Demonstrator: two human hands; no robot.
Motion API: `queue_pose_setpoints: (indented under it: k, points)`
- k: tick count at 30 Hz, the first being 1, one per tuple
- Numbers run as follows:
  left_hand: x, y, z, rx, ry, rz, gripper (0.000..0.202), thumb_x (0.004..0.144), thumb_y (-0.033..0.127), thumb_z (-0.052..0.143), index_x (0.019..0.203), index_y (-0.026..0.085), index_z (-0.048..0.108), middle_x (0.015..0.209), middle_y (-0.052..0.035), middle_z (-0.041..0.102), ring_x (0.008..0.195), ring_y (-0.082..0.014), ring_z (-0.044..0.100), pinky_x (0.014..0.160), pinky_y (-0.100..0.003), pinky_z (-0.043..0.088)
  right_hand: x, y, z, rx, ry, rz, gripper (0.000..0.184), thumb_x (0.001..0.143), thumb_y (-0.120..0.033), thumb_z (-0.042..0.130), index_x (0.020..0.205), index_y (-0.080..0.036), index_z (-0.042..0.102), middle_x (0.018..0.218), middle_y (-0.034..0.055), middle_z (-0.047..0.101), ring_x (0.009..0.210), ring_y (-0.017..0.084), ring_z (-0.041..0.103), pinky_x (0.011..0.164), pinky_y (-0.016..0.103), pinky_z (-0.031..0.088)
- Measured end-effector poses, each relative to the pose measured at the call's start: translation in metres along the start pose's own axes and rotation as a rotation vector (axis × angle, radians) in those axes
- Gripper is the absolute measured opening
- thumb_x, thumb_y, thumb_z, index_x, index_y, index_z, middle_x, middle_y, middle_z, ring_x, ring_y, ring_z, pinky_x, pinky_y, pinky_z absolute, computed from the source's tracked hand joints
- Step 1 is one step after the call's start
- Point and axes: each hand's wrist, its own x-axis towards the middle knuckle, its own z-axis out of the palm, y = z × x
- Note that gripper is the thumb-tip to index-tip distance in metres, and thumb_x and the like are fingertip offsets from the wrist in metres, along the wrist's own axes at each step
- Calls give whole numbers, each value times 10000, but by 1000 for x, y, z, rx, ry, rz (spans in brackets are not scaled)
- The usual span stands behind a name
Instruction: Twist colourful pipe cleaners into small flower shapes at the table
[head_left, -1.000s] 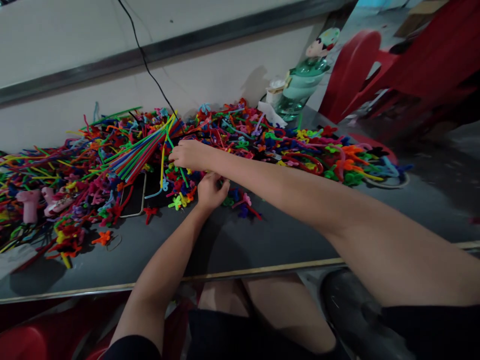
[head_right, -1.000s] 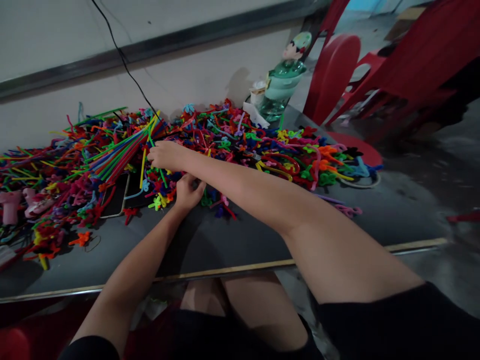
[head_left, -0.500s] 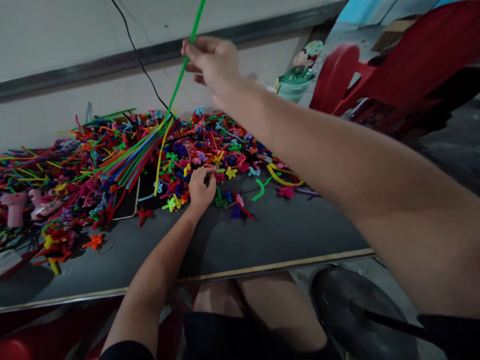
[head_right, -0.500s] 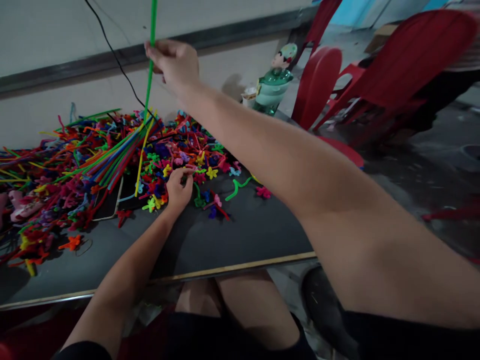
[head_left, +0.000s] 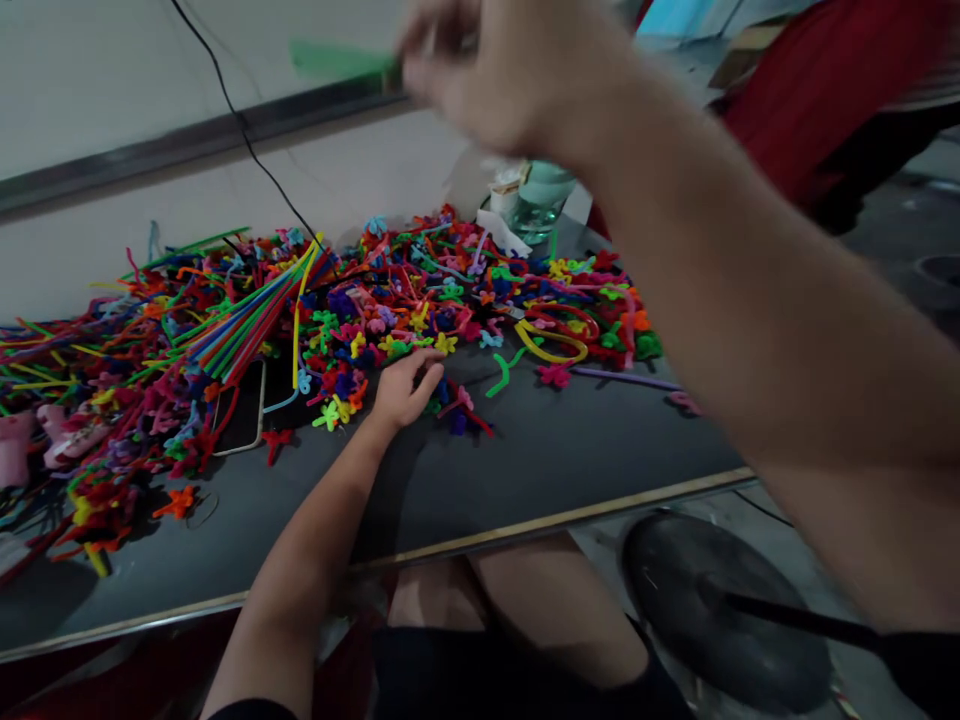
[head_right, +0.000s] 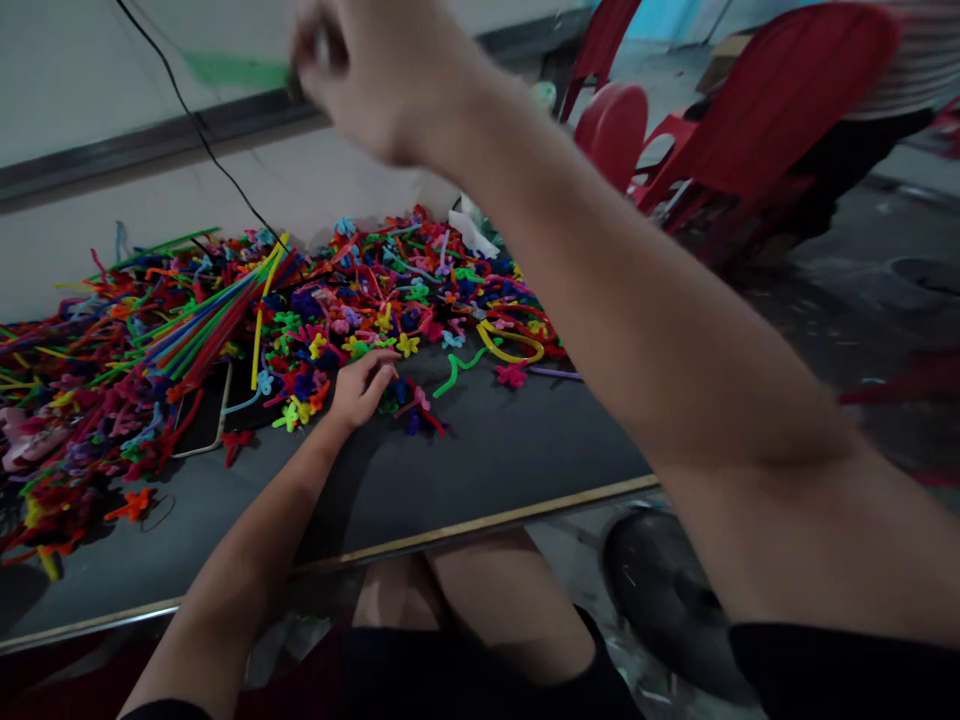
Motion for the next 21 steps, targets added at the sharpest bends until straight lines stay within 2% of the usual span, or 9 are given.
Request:
queue_pose_setpoints:
  k: [1, 2, 4, 9, 12, 14, 17, 19, 21]
  points:
    - [-1, 2, 0, 50, -83, 25, 340, 941, 419, 433, 1032, 185, 663, 829, -49, 706, 752, -174, 656, 702, -282, 489, -6, 11, -2, -153, -23, -29, 153, 764, -38, 612, 836, -53, 746, 665, -57, 644, 1050, 201, 637, 733, 161, 437]
    - [-2, 3, -1, 99, -140, 53, 347, 941, 428, 426, 1006, 188, 669, 835, -49, 710, 751, -175, 660, 701, -282, 489, -10, 25, -3, -580, -56, -150, 125, 753, -77, 662, 828, -56, 760, 650, -17, 664, 1009, 223, 654, 775, 215, 474]
    - [-3, 3, 0, 162, -149, 91, 356, 946, 433, 412, 991, 190, 669, 889, -57, 719, 805, -181, 672, 737, -285, 497, -20, 58, -6, -1043, -194, -303, 215, 830, -200, 634, 959, -94, 770, 813, 78, 740, 901, 244, 684, 832, 343, 499]
    - [0, -5, 1, 114, 106, 12, 397, 975, 430, 369, 1216, 171, 550, 938, -70, 696, 863, -165, 661, 805, -286, 512, -49, 147, -11, -1019, -275, -156, 263, 893, -324, 552, 988, -201, 765, 876, 62, 749, 798, 195, 676, 721, 290, 480]
    - [2, -6, 0, 136, 18, 55, 410, 957, 451, 410, 1235, 177, 538, 958, -68, 692, 882, -171, 657, 835, -301, 516, -63, 179, -30, -976, -311, -133, 273, 865, -330, 562, 1001, -198, 759, 854, 53, 743, 769, 190, 658, 674, 274, 448]
    - [2, -3, 0, 196, -103, 105, 391, 954, 449, 415, 1185, 180, 580, 948, -69, 700, 896, -182, 662, 839, -311, 521, -70, 189, -49, -876, -324, -102, 330, 844, -339, 562, 1086, -189, 728, 760, 27, 722, 668, 158, 626, 618, 249, 420]
    - [3, 1, 0, 257, -176, 137, 377, 967, 434, 386, 1098, 182, 633, 1000, -81, 714, 949, -193, 669, 853, -320, 523, -76, 193, -70, -959, -418, -19, 423, 716, -237, 628, 1128, -185, 706, 692, 2, 695, 605, 142, 590, 579, 236, 383]
    - [3, 1, 0, 256, -150, 120, 378, 976, 421, 367, 1082, 186, 643, 1032, -80, 717, 974, -190, 669, 861, -316, 522, -79, 194, -71, -1009, -621, 6, 367, 675, -193, 644, 1030, -200, 737, 694, 3, 699, 615, 145, 594, 581, 237, 377]
    - [3, 0, 0, 246, -109, 95, 377, 978, 415, 363, 1077, 188, 648, 1029, -75, 720, 974, -186, 670, 857, -309, 522, -78, 194, -65, -1026, -699, -16, 214, 737, -162, 573, 850, -193, 753, 708, 26, 709, 641, 154, 605, 593, 250, 376]
